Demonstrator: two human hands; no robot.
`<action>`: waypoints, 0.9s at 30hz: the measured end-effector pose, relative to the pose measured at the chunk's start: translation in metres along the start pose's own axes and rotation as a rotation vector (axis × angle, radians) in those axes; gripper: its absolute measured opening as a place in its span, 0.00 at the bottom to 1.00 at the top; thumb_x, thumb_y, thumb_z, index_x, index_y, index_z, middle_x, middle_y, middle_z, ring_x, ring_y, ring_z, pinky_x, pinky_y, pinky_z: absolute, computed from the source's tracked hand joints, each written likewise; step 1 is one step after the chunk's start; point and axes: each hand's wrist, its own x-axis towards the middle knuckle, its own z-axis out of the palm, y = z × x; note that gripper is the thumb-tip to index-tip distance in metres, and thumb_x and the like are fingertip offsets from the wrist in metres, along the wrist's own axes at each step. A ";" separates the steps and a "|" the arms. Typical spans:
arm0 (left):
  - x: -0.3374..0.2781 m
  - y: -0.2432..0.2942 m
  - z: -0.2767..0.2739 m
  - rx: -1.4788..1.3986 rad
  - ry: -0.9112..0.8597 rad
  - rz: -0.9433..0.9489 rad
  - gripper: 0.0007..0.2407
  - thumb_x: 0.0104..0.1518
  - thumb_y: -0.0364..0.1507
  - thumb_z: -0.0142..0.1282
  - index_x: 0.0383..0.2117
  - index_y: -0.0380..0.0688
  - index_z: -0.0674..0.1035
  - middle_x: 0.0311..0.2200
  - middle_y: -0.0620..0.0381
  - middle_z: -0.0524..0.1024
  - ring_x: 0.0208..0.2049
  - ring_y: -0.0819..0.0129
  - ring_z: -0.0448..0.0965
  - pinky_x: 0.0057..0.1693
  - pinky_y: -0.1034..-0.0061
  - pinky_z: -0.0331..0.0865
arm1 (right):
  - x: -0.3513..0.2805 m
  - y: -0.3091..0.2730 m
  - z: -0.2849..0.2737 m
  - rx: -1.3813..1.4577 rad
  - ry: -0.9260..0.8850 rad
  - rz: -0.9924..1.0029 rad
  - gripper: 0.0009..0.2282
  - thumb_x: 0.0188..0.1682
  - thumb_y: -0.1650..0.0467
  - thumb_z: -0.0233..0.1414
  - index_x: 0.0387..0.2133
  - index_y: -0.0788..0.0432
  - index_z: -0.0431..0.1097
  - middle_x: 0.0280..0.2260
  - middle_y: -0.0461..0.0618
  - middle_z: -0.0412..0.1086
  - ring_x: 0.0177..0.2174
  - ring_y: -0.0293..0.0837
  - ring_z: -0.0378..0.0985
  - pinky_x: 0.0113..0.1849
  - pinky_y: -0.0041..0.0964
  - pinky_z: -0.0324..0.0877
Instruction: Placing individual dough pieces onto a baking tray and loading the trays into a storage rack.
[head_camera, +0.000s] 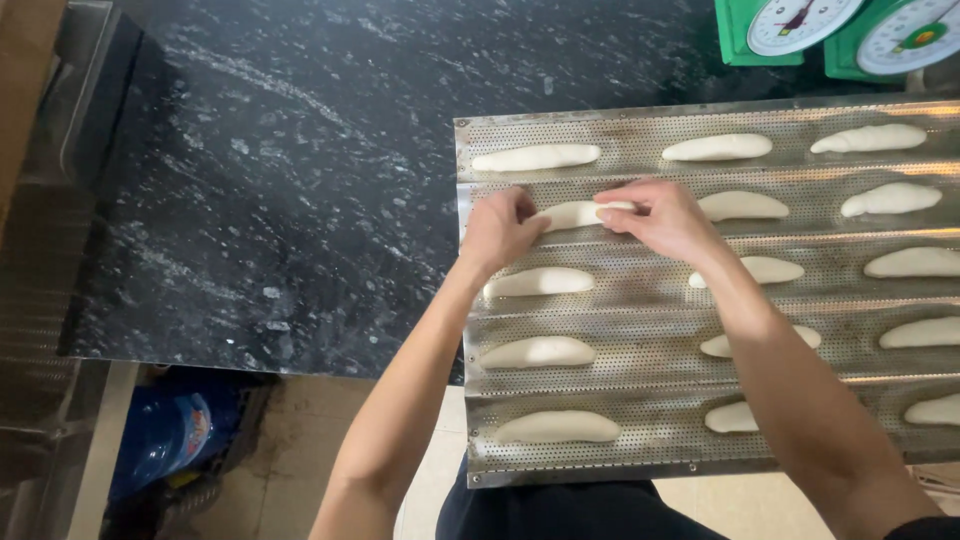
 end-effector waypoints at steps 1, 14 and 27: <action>-0.004 0.005 -0.004 -0.120 -0.017 -0.033 0.16 0.49 0.44 0.64 0.37 0.50 0.84 0.35 0.53 0.85 0.44 0.54 0.85 0.52 0.59 0.77 | 0.000 0.001 0.000 0.029 0.006 0.029 0.15 0.51 0.75 0.56 0.51 0.67 0.71 0.42 0.66 0.73 0.41 0.55 0.79 0.43 0.38 0.76; -0.035 -0.022 -0.089 -0.922 0.041 -0.152 0.17 0.47 0.27 0.74 0.42 0.31 0.84 0.42 0.33 0.82 0.40 0.57 0.84 0.50 0.67 0.81 | 0.006 0.038 -0.008 0.269 0.128 -0.009 0.11 0.51 0.78 0.57 0.46 0.70 0.72 0.38 0.68 0.74 0.36 0.51 0.80 0.38 0.34 0.76; -0.025 -0.046 -0.045 -0.092 0.190 -0.092 0.15 0.47 0.37 0.74 0.39 0.46 0.87 0.33 0.50 0.84 0.35 0.56 0.87 0.44 0.62 0.80 | 0.005 0.013 0.013 -0.229 0.185 -0.016 0.09 0.49 0.72 0.61 0.43 0.60 0.78 0.43 0.62 0.74 0.39 0.53 0.80 0.42 0.38 0.74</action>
